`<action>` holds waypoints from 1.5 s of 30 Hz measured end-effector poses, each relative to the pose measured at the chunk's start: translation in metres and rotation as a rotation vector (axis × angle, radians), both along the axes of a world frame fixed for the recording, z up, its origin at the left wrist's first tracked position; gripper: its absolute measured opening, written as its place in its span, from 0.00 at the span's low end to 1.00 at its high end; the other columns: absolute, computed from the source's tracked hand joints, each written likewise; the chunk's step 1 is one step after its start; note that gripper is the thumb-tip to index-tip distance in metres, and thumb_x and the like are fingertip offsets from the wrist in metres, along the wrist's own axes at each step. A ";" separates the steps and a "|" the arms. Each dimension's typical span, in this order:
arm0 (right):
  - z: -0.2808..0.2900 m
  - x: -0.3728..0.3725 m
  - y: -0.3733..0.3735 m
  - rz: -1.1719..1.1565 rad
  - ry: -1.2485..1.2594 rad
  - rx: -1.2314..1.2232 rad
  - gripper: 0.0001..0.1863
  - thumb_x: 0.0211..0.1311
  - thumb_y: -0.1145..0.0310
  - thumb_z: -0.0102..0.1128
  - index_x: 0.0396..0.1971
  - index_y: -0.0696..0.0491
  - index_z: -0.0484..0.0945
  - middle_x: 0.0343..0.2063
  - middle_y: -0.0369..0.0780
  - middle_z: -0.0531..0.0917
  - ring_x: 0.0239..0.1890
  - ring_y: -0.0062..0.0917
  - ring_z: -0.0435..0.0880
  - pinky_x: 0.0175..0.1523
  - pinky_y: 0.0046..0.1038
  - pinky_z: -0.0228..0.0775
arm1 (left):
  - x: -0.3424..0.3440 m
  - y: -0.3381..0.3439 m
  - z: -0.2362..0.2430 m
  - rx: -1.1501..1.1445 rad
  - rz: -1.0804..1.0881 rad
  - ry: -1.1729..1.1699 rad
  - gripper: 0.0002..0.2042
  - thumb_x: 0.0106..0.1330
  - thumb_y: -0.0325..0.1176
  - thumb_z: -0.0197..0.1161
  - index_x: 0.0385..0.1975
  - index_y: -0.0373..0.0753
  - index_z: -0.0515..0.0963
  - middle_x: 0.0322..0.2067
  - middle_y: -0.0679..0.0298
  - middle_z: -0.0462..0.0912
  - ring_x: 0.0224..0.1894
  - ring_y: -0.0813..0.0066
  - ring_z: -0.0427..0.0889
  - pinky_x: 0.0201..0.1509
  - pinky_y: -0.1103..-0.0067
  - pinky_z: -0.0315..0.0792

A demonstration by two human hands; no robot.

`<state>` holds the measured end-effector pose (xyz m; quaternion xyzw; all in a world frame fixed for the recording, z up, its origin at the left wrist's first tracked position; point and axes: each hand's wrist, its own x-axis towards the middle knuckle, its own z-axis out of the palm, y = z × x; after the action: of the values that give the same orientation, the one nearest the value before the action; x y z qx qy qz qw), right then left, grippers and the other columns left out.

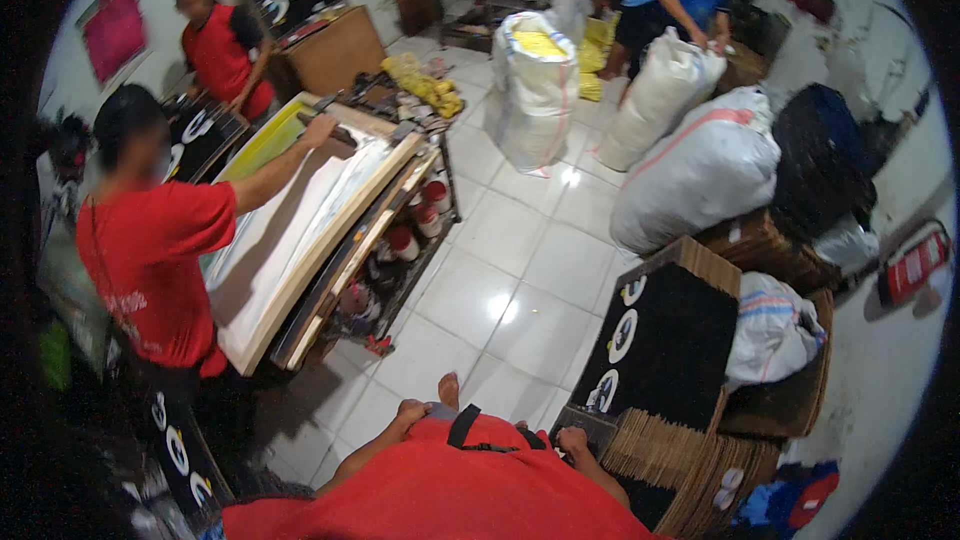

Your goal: The person assists in a screen printing operation by taking printed mats from a coworker and stacking them on a pile. The coworker uses a squeegee to apply ink through a screen onto the mats, and the person handles the finished items one at a time.

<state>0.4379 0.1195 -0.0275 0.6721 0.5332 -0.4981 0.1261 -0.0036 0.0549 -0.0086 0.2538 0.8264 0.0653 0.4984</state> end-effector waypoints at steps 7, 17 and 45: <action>0.001 0.003 0.007 0.022 0.075 0.231 0.11 0.47 0.65 0.52 0.25 0.51 0.82 0.24 0.42 0.82 0.24 0.29 0.82 0.32 0.30 0.73 | 0.003 -0.013 0.009 0.006 0.058 0.029 0.15 0.51 0.42 0.63 0.27 0.35 0.81 0.25 0.58 0.82 0.27 0.69 0.80 0.34 0.75 0.72; 0.028 -0.048 0.071 -0.551 0.409 -0.003 0.10 0.54 0.82 0.40 0.29 0.63 0.73 0.19 0.42 0.75 0.20 0.27 0.76 0.23 0.28 0.71 | 0.013 -0.020 0.022 0.023 0.218 0.075 0.15 0.52 0.41 0.63 0.30 0.35 0.81 0.30 0.56 0.82 0.32 0.69 0.80 0.38 0.75 0.72; 0.169 -0.501 0.165 -0.432 1.141 -0.359 0.24 0.55 0.64 0.60 0.50 0.55 0.65 0.39 0.39 0.76 0.41 0.27 0.76 0.44 0.31 0.68 | -0.227 -0.103 0.193 0.867 1.595 -0.166 0.04 0.55 0.29 0.62 0.24 0.43 0.73 0.17 0.72 0.72 0.15 0.83 0.69 0.16 0.85 0.61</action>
<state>-0.0634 0.2846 0.1414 0.3617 0.2771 -0.8737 -0.1704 -0.2304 -0.0479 0.1848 -0.2336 0.6213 0.7136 0.2242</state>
